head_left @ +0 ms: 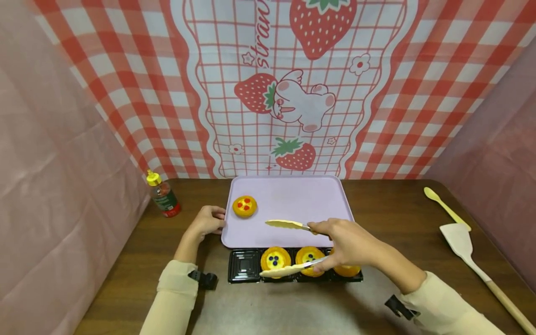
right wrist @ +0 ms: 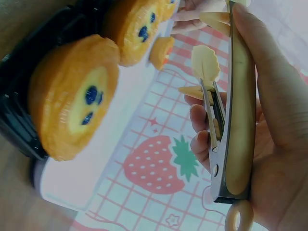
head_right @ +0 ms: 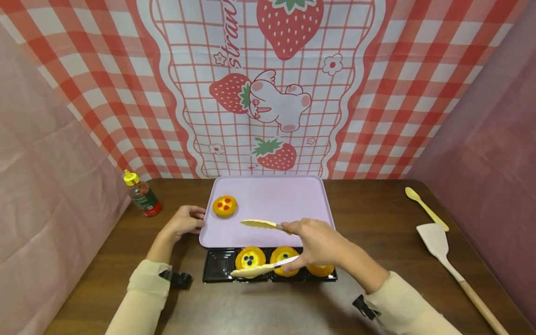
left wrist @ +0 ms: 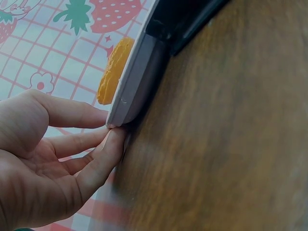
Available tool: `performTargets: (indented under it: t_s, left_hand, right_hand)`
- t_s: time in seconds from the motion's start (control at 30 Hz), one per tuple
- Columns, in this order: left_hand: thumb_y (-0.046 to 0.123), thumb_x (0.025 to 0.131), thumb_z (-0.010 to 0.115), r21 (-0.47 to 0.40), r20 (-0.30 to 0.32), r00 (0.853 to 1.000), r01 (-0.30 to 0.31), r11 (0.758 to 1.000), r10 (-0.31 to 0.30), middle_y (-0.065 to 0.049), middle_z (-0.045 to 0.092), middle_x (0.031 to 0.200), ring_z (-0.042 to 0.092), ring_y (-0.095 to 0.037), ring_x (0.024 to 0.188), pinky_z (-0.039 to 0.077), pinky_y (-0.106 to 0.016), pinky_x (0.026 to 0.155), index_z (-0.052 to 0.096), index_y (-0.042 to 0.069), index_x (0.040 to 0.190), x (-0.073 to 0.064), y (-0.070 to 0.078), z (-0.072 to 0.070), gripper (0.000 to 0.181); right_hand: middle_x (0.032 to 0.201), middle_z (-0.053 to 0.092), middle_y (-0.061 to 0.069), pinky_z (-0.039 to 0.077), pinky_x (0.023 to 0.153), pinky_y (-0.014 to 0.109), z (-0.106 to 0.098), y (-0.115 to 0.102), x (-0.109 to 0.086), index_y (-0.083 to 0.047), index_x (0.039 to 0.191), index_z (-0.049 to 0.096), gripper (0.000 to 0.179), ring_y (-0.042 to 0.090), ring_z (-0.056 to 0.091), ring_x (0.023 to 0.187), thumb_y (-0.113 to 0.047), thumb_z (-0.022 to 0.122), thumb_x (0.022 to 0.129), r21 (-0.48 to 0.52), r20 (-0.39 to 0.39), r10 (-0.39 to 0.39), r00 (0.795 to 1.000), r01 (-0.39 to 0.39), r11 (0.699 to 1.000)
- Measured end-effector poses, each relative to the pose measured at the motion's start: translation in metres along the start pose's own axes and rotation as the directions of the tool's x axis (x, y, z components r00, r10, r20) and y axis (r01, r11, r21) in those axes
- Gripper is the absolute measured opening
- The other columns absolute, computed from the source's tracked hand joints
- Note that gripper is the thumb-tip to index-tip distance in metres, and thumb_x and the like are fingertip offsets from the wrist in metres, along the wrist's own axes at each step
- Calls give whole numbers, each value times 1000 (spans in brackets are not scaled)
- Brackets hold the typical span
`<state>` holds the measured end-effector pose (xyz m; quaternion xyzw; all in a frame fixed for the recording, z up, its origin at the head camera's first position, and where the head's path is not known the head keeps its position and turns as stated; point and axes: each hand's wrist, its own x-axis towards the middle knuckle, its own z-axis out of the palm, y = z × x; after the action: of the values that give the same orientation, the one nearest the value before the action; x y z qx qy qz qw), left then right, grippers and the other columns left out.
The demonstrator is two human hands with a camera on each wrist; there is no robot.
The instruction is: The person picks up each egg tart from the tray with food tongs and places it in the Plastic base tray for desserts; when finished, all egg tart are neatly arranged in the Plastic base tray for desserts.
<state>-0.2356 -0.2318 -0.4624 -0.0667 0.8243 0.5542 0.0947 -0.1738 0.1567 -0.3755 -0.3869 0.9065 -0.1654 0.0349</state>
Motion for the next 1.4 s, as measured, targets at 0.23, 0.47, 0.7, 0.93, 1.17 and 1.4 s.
performTargets:
  t_s: [0.23,0.47,0.7,0.93,1.17,1.4]
  left_hand:
    - [-9,82,65,9,-3,1000,5,1000,-5,-21,57,102,60,-22,76,61,-39,65,57,-14,121,1,-2,1,40]
    - [-9,81,66,14,2,1000,-3,1000,3,-21,57,101,60,-23,76,61,-38,64,56,-14,121,1,-3,2,41]
    - [-9,81,64,12,-8,1000,-6,1000,6,-22,58,103,60,-22,75,60,-37,63,56,-14,122,0,-1,2,42]
    - [-9,81,63,9,-5,1000,-11,1000,11,-22,58,102,59,-21,76,60,-35,63,56,-15,121,1,2,2,41]
    - [-10,81,63,7,-2,1000,0,1000,0,-21,58,102,60,-22,78,60,-36,64,57,-14,120,2,2,1,40]
    - [-9,80,64,0,-6,1000,7,1000,-7,-21,58,102,60,-22,78,60,-36,63,57,-14,120,1,0,0,40]
  right_hand:
    - [122,68,3,56,82,39,-14,-2,6,-5,139,57,96,16,62,104,-65,81,67,12,-22,-4,1000,4,1000]
    - [117,69,2,55,73,33,-24,1,21,-4,138,57,98,11,60,90,-67,80,67,21,-75,-17,997,18,1000]
    - [118,69,10,57,80,39,-25,7,56,0,137,56,97,21,65,98,-61,83,67,83,-121,8,993,2,997]
    - [114,69,12,50,69,34,-13,13,95,1,135,58,90,18,59,82,-54,86,69,107,-130,79,988,-65,992]
    - [110,69,12,50,70,35,2,12,123,0,132,61,86,21,59,82,-56,83,71,124,-97,122,988,-110,986]
    - [100,68,7,47,65,32,12,9,141,-4,126,65,82,18,53,72,-62,81,70,71,-49,167,985,-163,984]
